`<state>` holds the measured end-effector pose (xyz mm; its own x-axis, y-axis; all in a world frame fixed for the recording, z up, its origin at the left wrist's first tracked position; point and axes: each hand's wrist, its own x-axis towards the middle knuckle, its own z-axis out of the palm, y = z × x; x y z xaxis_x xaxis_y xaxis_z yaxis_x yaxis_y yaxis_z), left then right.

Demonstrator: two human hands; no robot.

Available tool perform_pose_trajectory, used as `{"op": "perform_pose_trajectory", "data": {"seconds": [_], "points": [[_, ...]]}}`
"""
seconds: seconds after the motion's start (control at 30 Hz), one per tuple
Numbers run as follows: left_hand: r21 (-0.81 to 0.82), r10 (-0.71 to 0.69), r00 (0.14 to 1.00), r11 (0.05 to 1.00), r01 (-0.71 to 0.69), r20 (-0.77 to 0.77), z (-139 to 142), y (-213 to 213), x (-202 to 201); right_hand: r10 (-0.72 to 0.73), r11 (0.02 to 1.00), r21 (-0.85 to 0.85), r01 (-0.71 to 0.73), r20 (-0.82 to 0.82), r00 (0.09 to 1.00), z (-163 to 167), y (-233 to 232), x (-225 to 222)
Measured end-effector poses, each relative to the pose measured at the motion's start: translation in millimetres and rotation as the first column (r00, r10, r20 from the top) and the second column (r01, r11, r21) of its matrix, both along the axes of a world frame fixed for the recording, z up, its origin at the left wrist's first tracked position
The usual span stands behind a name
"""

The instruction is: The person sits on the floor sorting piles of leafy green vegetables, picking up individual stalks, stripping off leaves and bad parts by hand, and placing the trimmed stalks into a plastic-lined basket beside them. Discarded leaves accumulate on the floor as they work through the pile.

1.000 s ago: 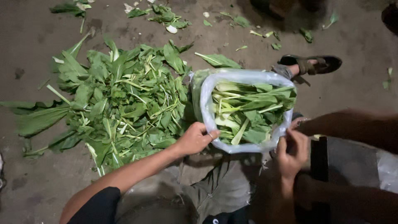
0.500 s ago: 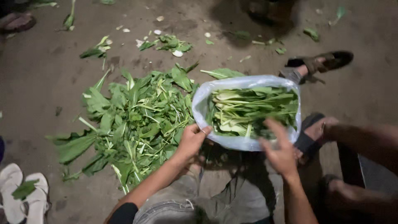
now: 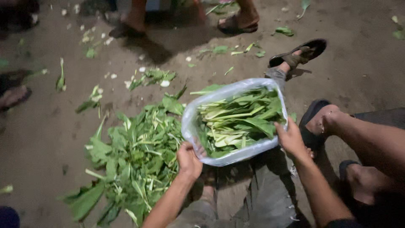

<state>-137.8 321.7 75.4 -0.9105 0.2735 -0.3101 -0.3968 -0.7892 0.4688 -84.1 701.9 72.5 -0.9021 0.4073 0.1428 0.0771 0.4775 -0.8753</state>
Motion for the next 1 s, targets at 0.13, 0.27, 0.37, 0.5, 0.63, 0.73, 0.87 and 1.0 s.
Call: {"op": "perform_pose_trajectory", "data": {"seconds": [0.13,0.27,0.37,0.5,0.63,0.73,0.87,1.0], "points": [[-0.391,-0.053,0.997,0.920,0.025,-0.061,58,16,-60,-0.013,0.804,-0.594,-0.023,-0.057,0.998,49,7,-57],[-0.633,0.000,0.907,0.716,-0.295,-0.422,135,60,-169,-0.205,0.718,-0.693,0.066,-0.119,0.972,115,29,-135],[-0.464,0.150,0.778,0.728,-0.504,-0.610,165,94,-233,-0.194,0.740,-0.670,-0.065,-0.305,0.932,137,45,-181],[-0.563,0.181,0.701,0.476,-0.676,-0.690,135,92,-246,-0.062,0.806,-0.542,-0.240,-0.480,0.875,120,43,-200],[-0.656,0.083,0.802,0.530,-0.538,-0.591,93,74,-228,0.052,0.921,-0.334,-0.199,-0.400,0.915,95,31,-189],[-0.743,-0.099,0.853,0.549,-0.383,-0.513,96,58,-224,0.103,0.940,-0.288,-0.185,-0.277,0.955,90,18,-178],[-0.932,-0.438,0.835,0.289,-0.220,-0.333,128,35,-208,-0.013,0.971,0.233,0.048,-0.149,0.989,79,1,-172],[-0.873,-0.559,0.685,0.168,-0.458,-0.467,123,14,-168,-0.062,0.940,0.311,0.143,-0.255,0.965,53,-10,-173]]}}
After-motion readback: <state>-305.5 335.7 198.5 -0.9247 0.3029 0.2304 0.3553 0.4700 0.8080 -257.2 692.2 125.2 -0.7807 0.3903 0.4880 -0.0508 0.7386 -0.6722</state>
